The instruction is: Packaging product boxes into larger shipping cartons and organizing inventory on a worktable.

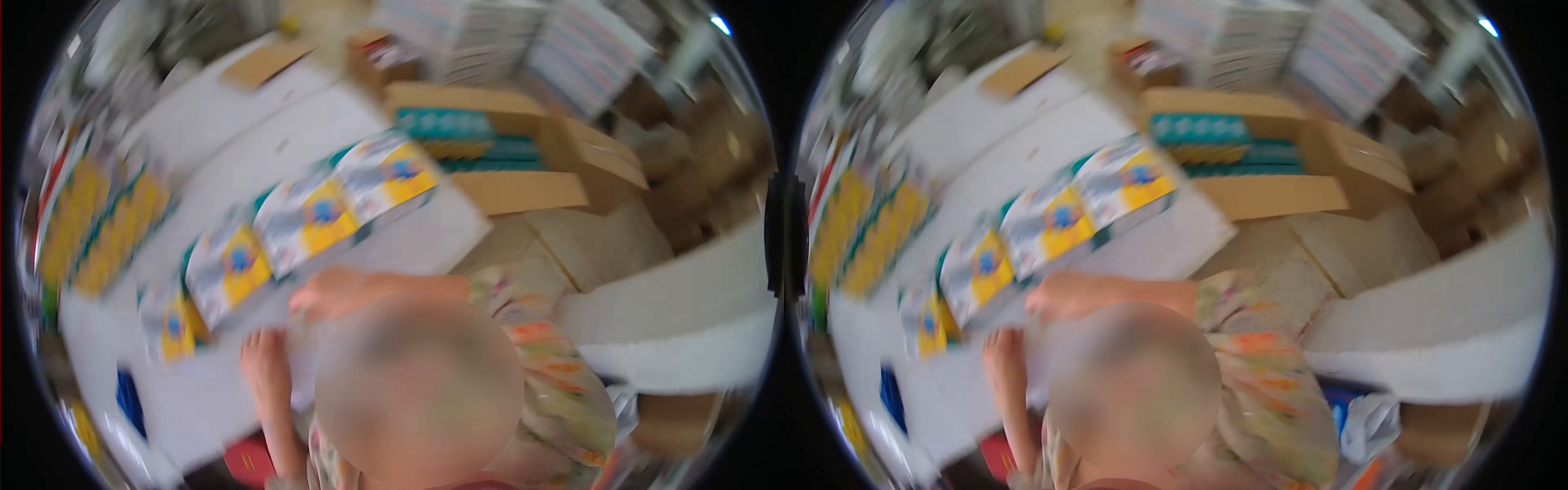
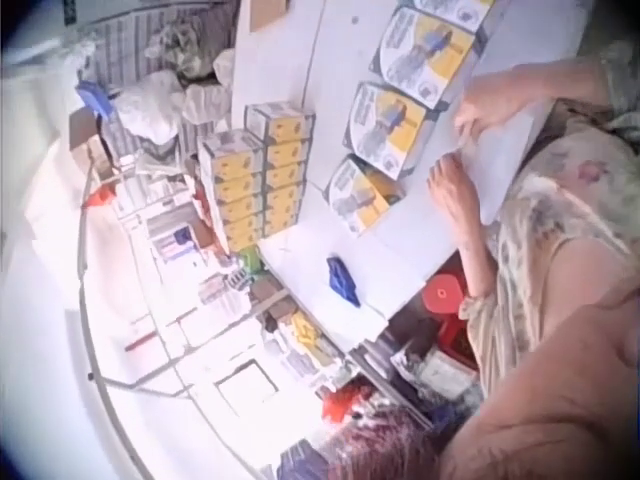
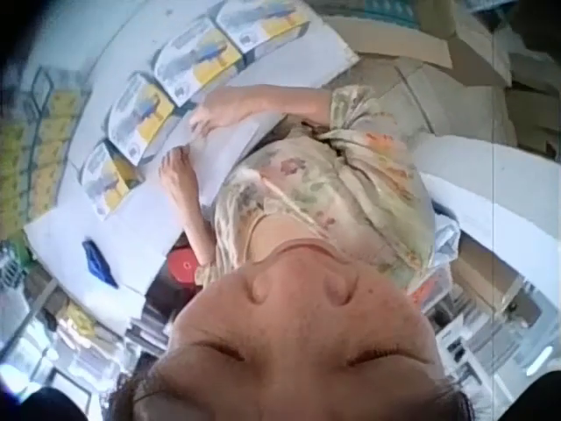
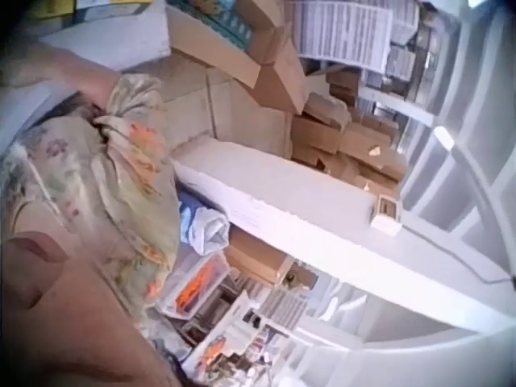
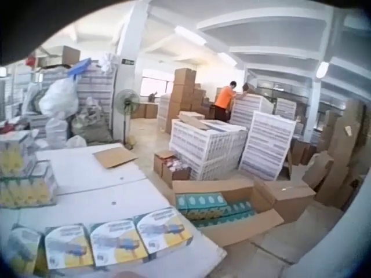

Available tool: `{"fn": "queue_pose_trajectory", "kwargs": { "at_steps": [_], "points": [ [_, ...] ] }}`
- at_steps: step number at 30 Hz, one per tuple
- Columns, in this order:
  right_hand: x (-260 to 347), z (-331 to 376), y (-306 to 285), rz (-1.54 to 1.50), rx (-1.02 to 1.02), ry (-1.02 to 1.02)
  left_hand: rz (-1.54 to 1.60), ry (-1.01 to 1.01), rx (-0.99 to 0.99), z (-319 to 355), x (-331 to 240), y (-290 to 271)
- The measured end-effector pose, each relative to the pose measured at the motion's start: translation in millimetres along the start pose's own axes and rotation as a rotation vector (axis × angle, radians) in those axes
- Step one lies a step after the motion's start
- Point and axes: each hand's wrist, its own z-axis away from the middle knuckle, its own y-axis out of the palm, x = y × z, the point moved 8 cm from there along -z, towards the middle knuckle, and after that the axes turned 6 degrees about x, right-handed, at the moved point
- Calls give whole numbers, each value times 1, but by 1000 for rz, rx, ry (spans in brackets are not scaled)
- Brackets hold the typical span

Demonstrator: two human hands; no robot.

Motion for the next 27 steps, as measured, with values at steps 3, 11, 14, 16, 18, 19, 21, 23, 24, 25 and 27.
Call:
{"fn": "queue_pose_trajectory", "kwargs": {
  "at_steps": [3, 11, 14, 16, 18, 19, 21, 23, 24, 25, 27],
  "points": [
    [10, 7, -15, 173, -164, -129, 119, 79, -63, -11, -9, -12],
    [50, -1, -12, 432, -329, -345, 95, -119, -119, 5, 14, -15],
    [54, -13, -10, 402, -365, -313, 93, -121, -158, 12, 21, -19],
    [56, -19, -7, 407, -363, -303, 97, -118, -172, 15, 25, -21],
    [66, -24, -1, 488, -347, -386, 76, -135, -149, 16, 30, -20],
    [67, -26, 2, 488, -340, -391, 79, -142, -153, 17, 34, -20],
    [68, -29, 10, 534, -334, -383, 138, -155, -132, 21, 42, -18],
    [55, -31, 15, 510, -323, -336, 203, -155, -143, 30, 58, -17],
    [47, -32, 16, 488, -318, -285, 266, -147, -151, 33, 64, -18],
    [45, -33, 17, 488, -310, -290, 269, -154, -155, 35, 67, -19],
    [50, -32, 21, 518, -309, -383, 294, -314, -20, 41, 80, -11]
  ]
}}
